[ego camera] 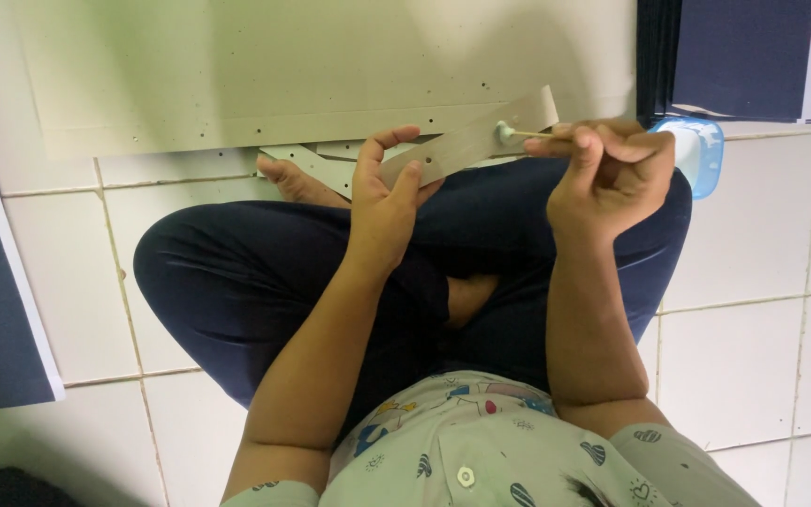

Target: The person sits on the floor and applies glue to small white paper strips using a stick from a container. They then place the glued strips onto a larger sheet of paper. The person also handles dark blue folders labeled 'POLO' and stacks them nearby.

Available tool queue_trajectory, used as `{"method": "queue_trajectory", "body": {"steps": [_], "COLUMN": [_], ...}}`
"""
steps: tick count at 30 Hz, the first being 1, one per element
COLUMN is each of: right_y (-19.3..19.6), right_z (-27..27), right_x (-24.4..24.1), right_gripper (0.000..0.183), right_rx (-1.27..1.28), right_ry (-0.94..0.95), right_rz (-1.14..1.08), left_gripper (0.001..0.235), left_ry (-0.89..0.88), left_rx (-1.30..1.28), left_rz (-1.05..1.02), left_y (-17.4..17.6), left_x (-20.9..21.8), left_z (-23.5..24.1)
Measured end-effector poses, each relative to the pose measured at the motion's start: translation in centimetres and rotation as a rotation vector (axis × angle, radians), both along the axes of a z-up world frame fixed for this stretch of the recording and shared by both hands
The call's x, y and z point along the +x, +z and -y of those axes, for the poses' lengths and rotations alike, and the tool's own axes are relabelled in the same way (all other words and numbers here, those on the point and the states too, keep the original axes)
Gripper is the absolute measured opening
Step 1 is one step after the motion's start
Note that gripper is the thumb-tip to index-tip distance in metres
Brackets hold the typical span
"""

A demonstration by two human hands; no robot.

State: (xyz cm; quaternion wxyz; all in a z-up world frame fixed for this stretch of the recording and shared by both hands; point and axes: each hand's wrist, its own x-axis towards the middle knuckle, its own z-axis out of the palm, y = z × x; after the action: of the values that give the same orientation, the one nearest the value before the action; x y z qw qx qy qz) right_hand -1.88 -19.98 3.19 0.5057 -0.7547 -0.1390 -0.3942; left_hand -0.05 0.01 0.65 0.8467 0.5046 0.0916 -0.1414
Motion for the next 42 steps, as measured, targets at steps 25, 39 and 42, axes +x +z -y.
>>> {"method": "queue_trajectory", "body": {"steps": [25, 39, 42], "right_y": [0.0, 0.8, 0.9], "right_z": [-3.4, 0.4, -0.7], "right_x": [-0.6, -0.7, -1.0], "right_gripper": [0.015, 0.015, 0.017], "right_rx": [0.141, 0.044, 0.112], "right_ry": [0.029, -0.084, -0.059], "right_rz": [0.04, 0.061, 0.037], "left_gripper": [0.032, 0.032, 0.032], "left_ry": [-0.026, -0.031, -0.032], "left_rx": [-0.005, -0.023, -0.023], "left_rz": [0.04, 0.025, 0.021], "left_y": [0.1, 0.8, 0.6], "left_x": [-0.4, -0.5, -0.6], "left_z": [-0.4, -0.5, -0.4]}}
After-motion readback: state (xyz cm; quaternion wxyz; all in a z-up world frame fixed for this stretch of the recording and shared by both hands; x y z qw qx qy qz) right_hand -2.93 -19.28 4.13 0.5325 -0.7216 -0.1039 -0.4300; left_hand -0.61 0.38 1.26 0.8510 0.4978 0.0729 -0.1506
